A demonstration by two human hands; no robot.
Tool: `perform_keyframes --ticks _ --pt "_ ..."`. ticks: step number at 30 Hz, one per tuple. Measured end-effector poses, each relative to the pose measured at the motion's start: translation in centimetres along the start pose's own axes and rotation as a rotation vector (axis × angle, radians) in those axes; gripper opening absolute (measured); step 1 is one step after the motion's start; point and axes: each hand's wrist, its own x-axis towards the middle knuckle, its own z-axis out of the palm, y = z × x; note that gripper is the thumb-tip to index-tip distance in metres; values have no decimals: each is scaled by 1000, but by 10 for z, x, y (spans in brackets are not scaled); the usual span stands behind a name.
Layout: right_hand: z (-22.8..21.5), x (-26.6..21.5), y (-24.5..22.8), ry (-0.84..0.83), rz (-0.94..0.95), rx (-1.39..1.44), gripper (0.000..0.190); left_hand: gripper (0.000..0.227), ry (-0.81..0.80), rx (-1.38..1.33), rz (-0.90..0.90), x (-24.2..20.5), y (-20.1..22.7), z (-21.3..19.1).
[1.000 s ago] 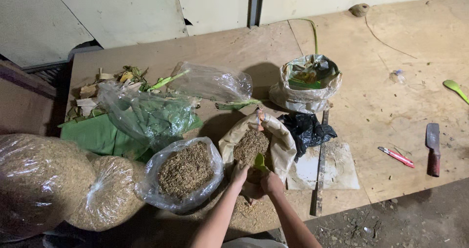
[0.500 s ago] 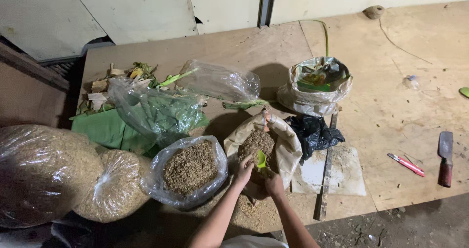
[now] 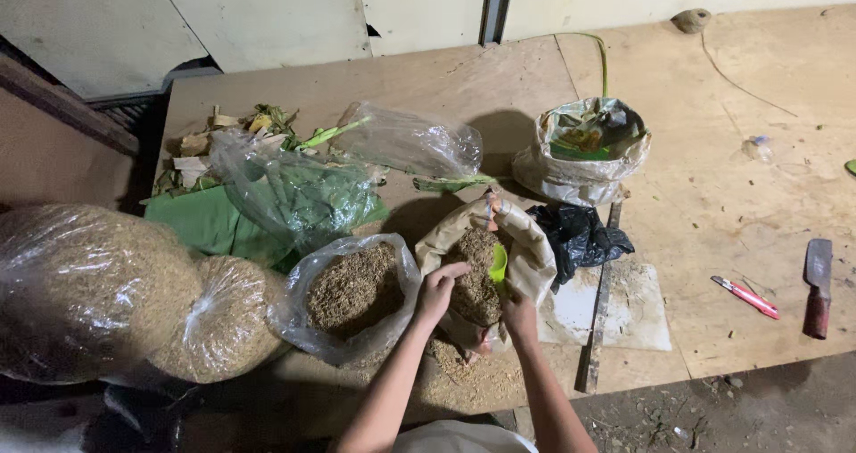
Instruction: The person scoops grains from a large plastic bag into a smaller cloth bag using a green plastic scoop. They repeatedly transfer the grains between the two containers on a wooden table.
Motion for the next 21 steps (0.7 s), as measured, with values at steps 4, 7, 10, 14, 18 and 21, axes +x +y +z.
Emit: perform_keyframes --ticks 4,7,10,14,18,21 --pt "-4 -8 -22 11 -120 4 41 24 66 -5 39 -11 50 -17" --pt "-3 -20 -52 -25 -153 57 42 21 147 -18 -69 -21 76 -31" --pt "5 -35 -84 -88 -80 25 37 22 169 -118 -100 -27 89 -56" --pt "25 -50 -110 -141 -217 -24 40 17 302 -179 1 -38 84 -95" --pt "54 -60 -117 -208 -584 77 39 17 463 -190 33 -61 68 -130" --pt "77 -66 -123 -326 -440 -59 48 19 561 -226 70 -75 51 -152"
